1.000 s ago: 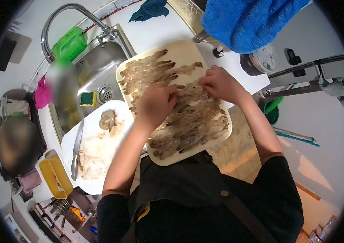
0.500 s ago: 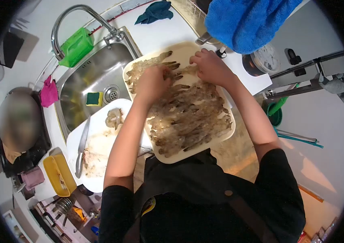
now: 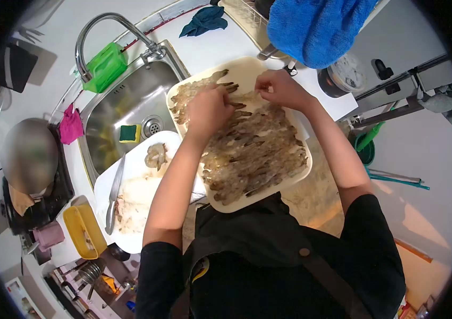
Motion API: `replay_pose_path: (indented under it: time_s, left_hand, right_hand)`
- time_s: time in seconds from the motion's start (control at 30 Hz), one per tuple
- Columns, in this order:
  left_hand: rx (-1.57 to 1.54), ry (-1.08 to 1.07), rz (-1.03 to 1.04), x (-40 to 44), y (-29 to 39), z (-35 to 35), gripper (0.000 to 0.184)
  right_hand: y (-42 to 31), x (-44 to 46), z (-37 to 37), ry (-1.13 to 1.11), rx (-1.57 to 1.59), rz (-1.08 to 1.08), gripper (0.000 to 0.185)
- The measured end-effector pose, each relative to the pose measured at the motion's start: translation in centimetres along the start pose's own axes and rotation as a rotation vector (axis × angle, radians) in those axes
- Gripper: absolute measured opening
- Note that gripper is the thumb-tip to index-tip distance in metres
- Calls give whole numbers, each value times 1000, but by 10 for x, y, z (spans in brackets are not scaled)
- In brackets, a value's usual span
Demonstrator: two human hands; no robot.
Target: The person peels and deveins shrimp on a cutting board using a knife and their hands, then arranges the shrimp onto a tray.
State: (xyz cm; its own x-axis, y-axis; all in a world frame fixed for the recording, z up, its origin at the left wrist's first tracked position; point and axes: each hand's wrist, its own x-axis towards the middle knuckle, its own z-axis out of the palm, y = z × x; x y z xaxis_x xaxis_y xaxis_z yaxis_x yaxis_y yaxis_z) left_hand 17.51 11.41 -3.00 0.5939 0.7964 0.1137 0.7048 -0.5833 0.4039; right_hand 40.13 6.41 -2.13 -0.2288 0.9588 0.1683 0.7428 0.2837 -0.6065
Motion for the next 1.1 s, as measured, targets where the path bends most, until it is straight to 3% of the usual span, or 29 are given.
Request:
replay_pose_path:
  time_s: [0.1,0.2,0.3,0.4,0.5,0.6,0.7,0.77,0.83,0.93,1.03,1.1]
  left_hand:
    - [2,74,1,0,3,-2,11]
    - [-80,-185,-176,-1,14,-19,13]
    - [-206,75,106,-4,5,4,16]
    - [-135,330,370,2,6,18,17]
    - [-104,249,483,17,-10,21,15]
    - [-183,122,214,9,-1,2,14]
    - [-311,116,250,-8,5,0,13]
    - [-131,85,255,-26,14,6,14]
    - [-127,154,251,-46,21,16,20]
    - [-348,130,146,-71,13,-13,24]
    - [-415,106,-134,-113,-20,-55,27]
    - [-503,228,-352,-151,-55,-72,26]
  right_hand:
    - [-10,-3,-9,0,96,49,14]
    - [-8,-12,-12,-18,118,86,13]
    - [-7,-14,-5,-18,112,86,12]
    - [-14,-8,-3,46,132,21,11]
    - [-28,1,-11,118,126,-47,10]
    - [-32,-2,-25,127,-10,-64,10]
    - [-17,-15,-24,35,-75,10,10]
    - [-5,-27,-16,-102,-90,163,13]
    - [-6,-35,-11,-74,-252,-100,17]
    - [-34,-22,0,87,-183,-96,15]
    - [-85,10,45,157,147,-10,15]
    - [-126,36,79,38,114,-58,18]
